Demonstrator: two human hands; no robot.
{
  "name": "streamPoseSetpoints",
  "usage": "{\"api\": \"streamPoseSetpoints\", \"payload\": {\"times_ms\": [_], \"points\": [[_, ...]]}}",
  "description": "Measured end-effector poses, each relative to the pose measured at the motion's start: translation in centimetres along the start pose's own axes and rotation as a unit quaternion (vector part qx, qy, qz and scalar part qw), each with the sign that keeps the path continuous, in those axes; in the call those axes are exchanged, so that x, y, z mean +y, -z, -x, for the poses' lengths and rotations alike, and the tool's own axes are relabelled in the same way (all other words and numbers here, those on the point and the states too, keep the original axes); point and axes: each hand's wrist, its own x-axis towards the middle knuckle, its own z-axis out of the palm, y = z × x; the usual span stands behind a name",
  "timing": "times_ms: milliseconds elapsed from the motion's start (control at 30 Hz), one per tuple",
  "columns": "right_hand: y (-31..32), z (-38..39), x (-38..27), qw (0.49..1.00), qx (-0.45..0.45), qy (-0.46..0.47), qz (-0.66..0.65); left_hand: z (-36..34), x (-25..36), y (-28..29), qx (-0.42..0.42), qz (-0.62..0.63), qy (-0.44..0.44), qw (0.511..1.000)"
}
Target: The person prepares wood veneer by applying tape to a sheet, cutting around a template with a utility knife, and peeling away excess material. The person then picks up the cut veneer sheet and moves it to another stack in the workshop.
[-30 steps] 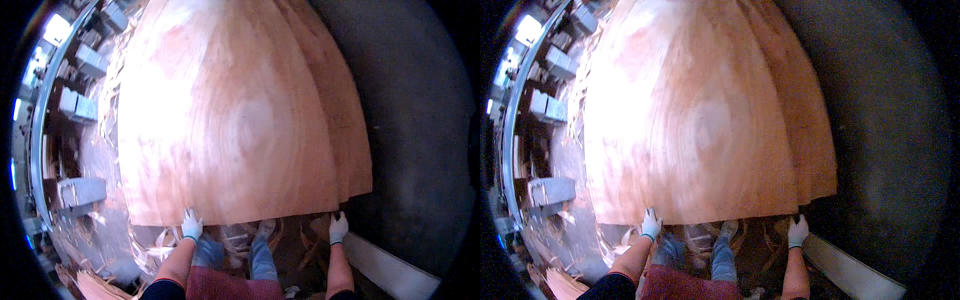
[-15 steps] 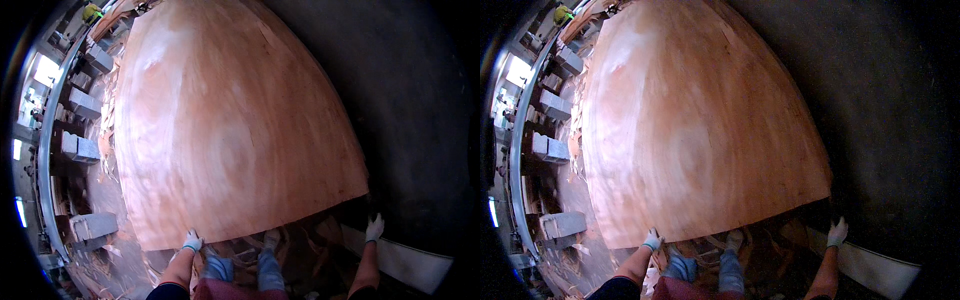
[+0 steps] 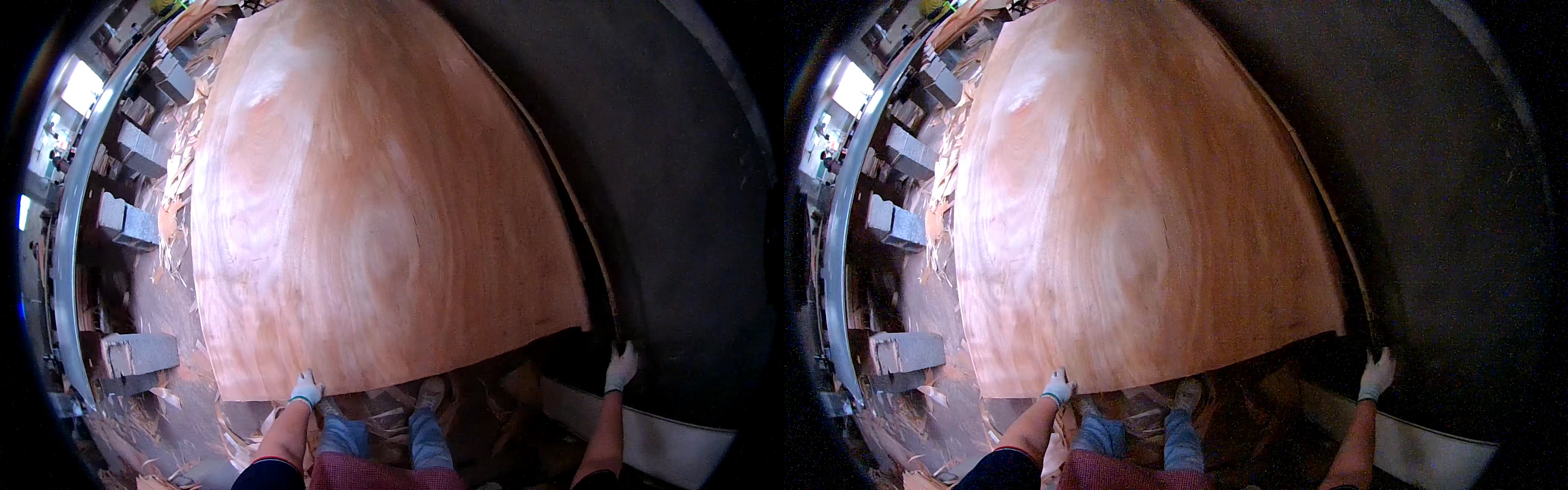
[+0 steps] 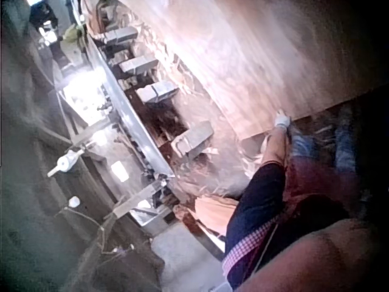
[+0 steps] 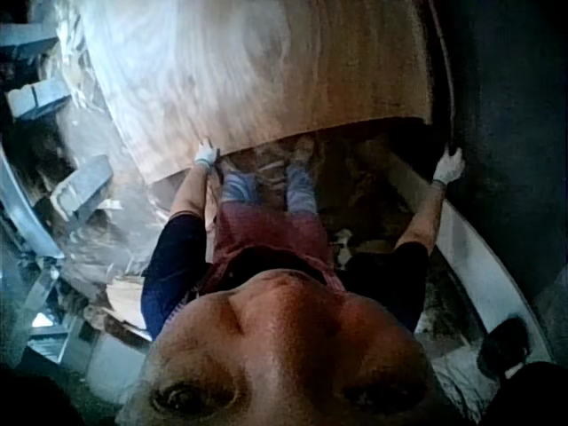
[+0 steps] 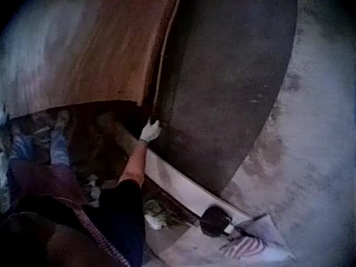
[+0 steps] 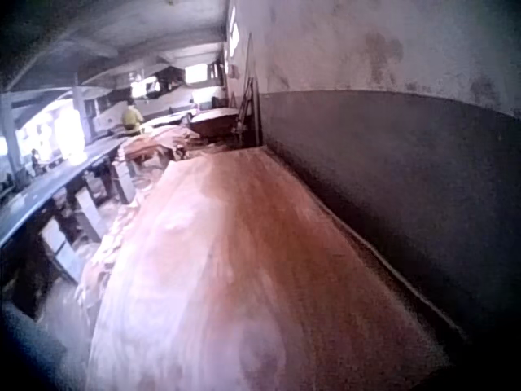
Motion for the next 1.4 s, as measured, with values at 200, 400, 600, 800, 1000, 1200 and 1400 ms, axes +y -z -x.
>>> {"api": "streamPoseSetpoints", "payload": {"times_ms": [200,400,600,800,1000,1200,1400], "points": [[4.2,-0.3,-6.9,0.994,0.038,0.043,-0.089,3.0,-1.7,2.8,0.042,0.002,-0.019,0.999],[14.8,3.1,-15.8,0.991,-0.057,0.085,-0.086,9.9,-5.4,4.0,0.081,0.052,-0.071,0.993],[21.1,22.1,-20.3,0.912,-0.198,0.197,-0.301,21.3,8.9,9.6,0.010,0.417,-0.238,0.877],[24.7,41.1,-26.0,0.711,-0.373,0.345,-0.487,31.1,19.5,27.6,-0.007,0.625,-0.194,0.756],[28.1,38.8,-27.9,0.664,-0.318,0.527,-0.424,22.0,4.1,30.0,0.222,0.617,-0.139,0.742],[19.3,40.1,-24.0,0.720,-0.382,0.455,-0.358,20.9,-9.7,29.6,0.196,0.614,-0.053,0.763],[18.1,47.7,-27.1,0.714,-0.328,0.510,-0.350,17.9,-20.0,33.7,0.231,0.634,-0.067,0.735]]}}
